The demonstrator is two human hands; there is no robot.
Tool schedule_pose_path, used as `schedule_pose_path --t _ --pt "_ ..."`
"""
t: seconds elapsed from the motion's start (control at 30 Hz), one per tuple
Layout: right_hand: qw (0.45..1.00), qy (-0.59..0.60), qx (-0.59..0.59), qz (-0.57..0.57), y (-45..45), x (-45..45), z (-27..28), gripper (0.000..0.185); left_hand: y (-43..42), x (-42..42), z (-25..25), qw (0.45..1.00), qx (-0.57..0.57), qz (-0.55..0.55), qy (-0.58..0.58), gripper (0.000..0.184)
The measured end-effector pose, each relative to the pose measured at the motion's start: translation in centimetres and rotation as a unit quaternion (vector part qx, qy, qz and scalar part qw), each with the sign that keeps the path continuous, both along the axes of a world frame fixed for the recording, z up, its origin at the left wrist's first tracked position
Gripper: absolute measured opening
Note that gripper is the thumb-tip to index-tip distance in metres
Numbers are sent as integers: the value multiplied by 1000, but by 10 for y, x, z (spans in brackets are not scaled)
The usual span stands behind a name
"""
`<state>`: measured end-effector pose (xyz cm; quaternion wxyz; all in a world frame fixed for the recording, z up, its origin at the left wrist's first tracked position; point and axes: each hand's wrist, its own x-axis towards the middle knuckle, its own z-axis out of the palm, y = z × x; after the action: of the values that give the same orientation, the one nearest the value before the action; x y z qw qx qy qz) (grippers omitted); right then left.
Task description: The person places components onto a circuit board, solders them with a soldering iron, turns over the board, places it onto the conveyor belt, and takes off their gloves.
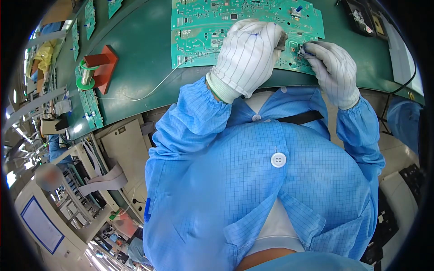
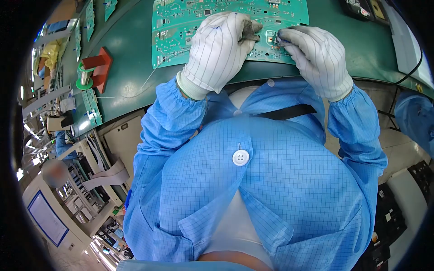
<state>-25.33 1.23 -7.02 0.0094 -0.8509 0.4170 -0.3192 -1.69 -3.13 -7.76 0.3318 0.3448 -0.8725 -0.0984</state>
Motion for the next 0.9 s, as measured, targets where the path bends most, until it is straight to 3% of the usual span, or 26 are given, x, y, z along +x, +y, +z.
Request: schedule_pose_path --t 0.47,0.9 --pt "999 34 -21 26 -2 1 1 27 2 4 -2 997 -73 7 18 20" --pt "999 47 -6 -23 -6 10 -2 25 2 5 -2 998 -54 -3 25 23"
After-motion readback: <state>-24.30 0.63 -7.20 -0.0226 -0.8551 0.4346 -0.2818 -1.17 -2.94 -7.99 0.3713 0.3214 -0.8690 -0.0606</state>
